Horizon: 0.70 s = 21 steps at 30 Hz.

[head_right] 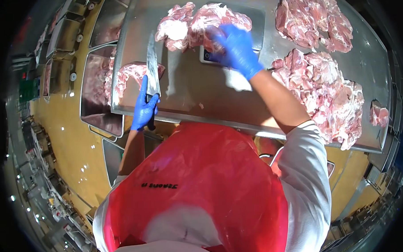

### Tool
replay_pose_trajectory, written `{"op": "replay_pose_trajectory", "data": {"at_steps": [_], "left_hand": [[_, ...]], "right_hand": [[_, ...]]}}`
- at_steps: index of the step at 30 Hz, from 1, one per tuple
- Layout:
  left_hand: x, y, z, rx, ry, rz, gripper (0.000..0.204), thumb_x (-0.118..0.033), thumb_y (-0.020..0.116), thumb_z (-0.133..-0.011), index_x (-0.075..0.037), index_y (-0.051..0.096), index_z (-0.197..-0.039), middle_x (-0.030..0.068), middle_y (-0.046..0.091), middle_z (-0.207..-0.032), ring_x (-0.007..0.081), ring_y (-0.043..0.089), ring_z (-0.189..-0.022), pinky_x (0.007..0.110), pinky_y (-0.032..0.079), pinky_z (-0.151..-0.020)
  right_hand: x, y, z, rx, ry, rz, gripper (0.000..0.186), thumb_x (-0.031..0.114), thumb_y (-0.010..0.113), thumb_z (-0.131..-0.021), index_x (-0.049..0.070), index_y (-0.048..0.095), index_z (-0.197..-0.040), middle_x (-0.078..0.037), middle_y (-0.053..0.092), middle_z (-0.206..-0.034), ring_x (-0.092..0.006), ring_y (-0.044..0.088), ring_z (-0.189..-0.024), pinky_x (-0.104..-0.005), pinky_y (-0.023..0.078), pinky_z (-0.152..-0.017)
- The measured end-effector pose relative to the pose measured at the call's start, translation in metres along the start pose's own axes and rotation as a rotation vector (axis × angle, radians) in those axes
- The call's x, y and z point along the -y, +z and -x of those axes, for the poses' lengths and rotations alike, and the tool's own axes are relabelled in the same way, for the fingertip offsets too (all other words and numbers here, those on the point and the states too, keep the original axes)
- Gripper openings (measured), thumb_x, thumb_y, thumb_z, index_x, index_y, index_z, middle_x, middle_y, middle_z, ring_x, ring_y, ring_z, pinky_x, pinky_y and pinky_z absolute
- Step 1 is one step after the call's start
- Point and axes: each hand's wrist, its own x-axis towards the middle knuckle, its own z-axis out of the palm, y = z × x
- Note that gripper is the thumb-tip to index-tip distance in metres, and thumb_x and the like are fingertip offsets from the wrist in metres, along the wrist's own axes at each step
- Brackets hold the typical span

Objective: The person uses a knife to cut and trim pieces of raw meat on a stainless steel table. They place the cut meat onto a digital scale to weigh it and then transfer the portions into a metal tray. The process involves repetitive cutting, weighing, and sorting of the meat.

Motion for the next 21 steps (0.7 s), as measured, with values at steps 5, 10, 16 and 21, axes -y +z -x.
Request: {"op": "replay_pose_trajectory", "data": {"at_steps": [5, 10, 16, 21], "left_hand": [[-0.008, 0.027, -0.026, -0.039, -0.006, 0.103, 0.087, 0.005, 0.056, -0.090, -0.022, 0.009, -0.158, 0.0018, 0.055, -0.077, 0.0078, 0.045, -0.051, 0.024, 0.042, -0.046], [-0.004, 0.032, -0.052, 0.053, 0.155, 0.099, 0.089, 0.008, 0.058, -0.086, -0.017, 0.011, -0.158, 0.0014, 0.053, -0.073, 0.0075, 0.046, -0.052, 0.024, 0.041, -0.045], [0.016, 0.057, -0.105, 0.058, 0.470, 0.225, 0.090, -0.001, 0.065, -0.085, -0.002, 0.008, -0.155, 0.0110, 0.048, -0.135, 0.0134, 0.053, -0.099, 0.026, 0.048, -0.086], [-0.031, 0.078, -0.140, 0.100, 0.443, 0.648, 0.094, 0.003, 0.061, -0.088, -0.012, -0.001, -0.157, 0.0085, 0.057, -0.112, 0.0131, 0.058, -0.088, 0.029, 0.052, -0.078]], "right_hand": [[0.002, 0.063, 0.028, 0.019, 0.040, 0.295, 0.042, 0.025, 0.076, -0.070, 0.023, 0.064, -0.110, -0.008, 0.054, -0.124, -0.0337, 0.050, -0.115, -0.0510, 0.043, -0.088], [-0.019, 0.058, 0.009, 0.098, 0.173, 0.123, 0.044, 0.015, 0.072, -0.068, 0.018, 0.064, -0.112, -0.013, 0.065, -0.110, -0.0365, 0.062, -0.097, -0.0443, 0.052, -0.078], [0.020, 0.002, -0.079, 0.165, 0.314, -0.303, 0.035, 0.013, 0.063, -0.076, 0.008, 0.066, -0.110, -0.015, 0.070, -0.094, -0.0311, 0.069, -0.084, -0.0364, 0.055, -0.078], [-0.007, -0.017, -0.134, 0.188, 0.313, -0.330, 0.044, 0.017, 0.067, -0.082, -0.001, 0.061, -0.122, -0.012, 0.071, -0.095, -0.0150, 0.066, -0.086, -0.0310, 0.054, -0.079]]}}
